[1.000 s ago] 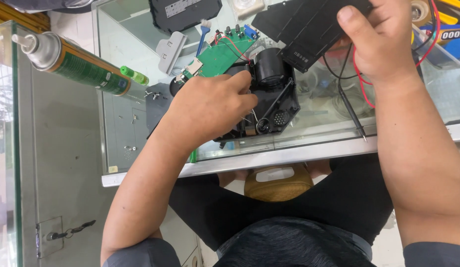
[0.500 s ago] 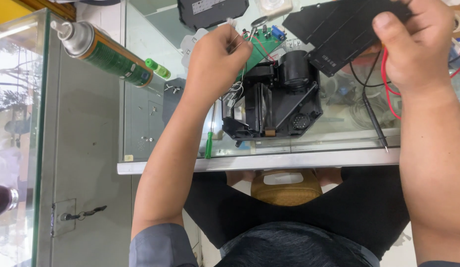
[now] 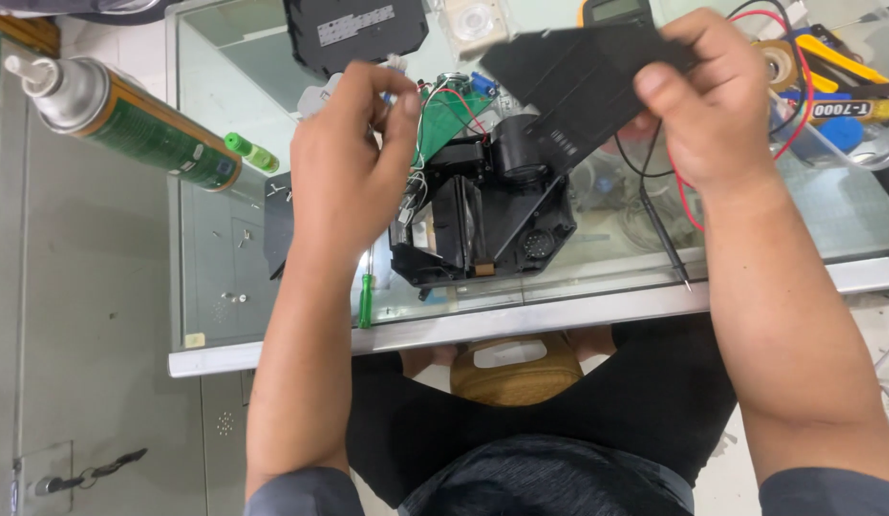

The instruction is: Assembling the internal circuit board and outer plastic casing of an electronic device.

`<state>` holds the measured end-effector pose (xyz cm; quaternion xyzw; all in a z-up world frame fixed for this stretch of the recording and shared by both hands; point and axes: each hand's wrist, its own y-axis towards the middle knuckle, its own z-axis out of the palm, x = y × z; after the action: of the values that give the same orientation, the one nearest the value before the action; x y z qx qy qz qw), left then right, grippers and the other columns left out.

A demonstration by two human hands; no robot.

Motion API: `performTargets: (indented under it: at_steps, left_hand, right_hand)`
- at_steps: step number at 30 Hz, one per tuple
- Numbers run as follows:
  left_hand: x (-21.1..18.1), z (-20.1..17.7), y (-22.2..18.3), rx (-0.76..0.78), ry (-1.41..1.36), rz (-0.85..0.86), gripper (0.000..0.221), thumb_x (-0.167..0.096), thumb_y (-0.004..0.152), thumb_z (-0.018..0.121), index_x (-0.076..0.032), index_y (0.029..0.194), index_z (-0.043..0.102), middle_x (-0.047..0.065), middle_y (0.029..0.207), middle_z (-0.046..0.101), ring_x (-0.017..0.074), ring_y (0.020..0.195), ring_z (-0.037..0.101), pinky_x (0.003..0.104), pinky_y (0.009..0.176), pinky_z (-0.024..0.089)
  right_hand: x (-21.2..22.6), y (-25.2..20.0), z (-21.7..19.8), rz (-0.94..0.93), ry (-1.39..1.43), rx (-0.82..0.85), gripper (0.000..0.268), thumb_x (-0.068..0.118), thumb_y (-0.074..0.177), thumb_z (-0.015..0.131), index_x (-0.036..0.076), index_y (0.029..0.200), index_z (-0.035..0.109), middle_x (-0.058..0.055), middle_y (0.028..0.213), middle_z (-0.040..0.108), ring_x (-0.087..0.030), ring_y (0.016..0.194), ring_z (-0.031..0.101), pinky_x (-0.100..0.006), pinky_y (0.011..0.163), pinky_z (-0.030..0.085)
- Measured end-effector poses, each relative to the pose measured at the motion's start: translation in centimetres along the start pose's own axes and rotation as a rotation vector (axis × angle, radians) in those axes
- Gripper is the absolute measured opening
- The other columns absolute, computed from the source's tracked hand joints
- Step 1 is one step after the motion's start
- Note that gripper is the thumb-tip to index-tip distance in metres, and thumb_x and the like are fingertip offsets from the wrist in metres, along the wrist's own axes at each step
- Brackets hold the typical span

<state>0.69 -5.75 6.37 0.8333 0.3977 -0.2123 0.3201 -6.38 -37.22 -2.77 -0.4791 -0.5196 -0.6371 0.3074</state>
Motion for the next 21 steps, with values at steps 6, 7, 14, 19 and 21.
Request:
performTargets:
  at_steps: [6,7,14,19,21]
  left_hand:
    - [3.7,1.6,-2.5,-0.119,-0.26,0.264,0.043,-0.044,0.111,0.049,-0.015,0.142,0.055,0.001,0.117,0.067,0.0076,0.057,0.03,0.026,0.059,0.033]
    - [4.0,1.4,-2.5,-0.117,-0.258,0.264,0.043,-0.044,0.111,0.049,-0.015,0.142,0.055,0.001,0.117,0.067,0.0076,0.057,0.03,0.026,0.059,0.033]
    - [4.9,0.9,-2.9,-0.062,-0.536,0.126,0.029,-0.015,0.106,0.055,-0.007,0.133,0.061,0.003,0.115,0.067,0.0075,0.062,0.035,0.024,0.063,0.033]
    - [4.6,0.8,-3.3,-0.008,-0.686,0.17,0.043,-0.023,0.107,0.054,-0.002,0.144,0.055,-0.003,0.07,0.048,0.0046,0.055,0.023,0.025,0.056,0.018]
    - [4.2,0.9,-3.3,-0.014,-0.649,0.071,0.05,-0.039,0.107,0.059,-0.009,0.146,0.055,-0.006,0.074,0.038,0.0044,0.062,0.031,0.023,0.061,0.025]
  right_hand:
    - [2.0,-0.9,3.4,0.0,-0.043,0.21,0.021,0.012,0.101,0.073,0.007,0.112,0.055,0.001,0.094,0.059,-0.004,0.078,0.056,-0.017,0.074,0.046]
    - [2.5,-0.8,3.8,0.0,-0.04,0.209,0.021,0.012,0.101,0.073,0.007,0.112,0.055,0.001,0.094,0.059,-0.004,0.078,0.056,-0.017,0.074,0.046]
    - [8.6,1.4,7.1,0.22,-0.298,0.494,0.026,0.008,0.098,0.073,0.011,0.11,0.049,0.002,0.087,0.061,-0.005,0.081,0.055,-0.019,0.075,0.043]
    - [7.9,2.5,7.5,0.203,-0.328,0.542,0.032,0.007,0.1,0.07,0.009,0.121,0.045,-0.006,0.087,0.072,-0.006,0.062,0.054,-0.018,0.048,0.036]
    - [5.3,1.9,6.8,0.103,-0.217,0.444,0.032,0.011,0.101,0.072,0.011,0.116,0.043,0.001,0.081,0.058,-0.001,0.067,0.04,-0.016,0.056,0.026]
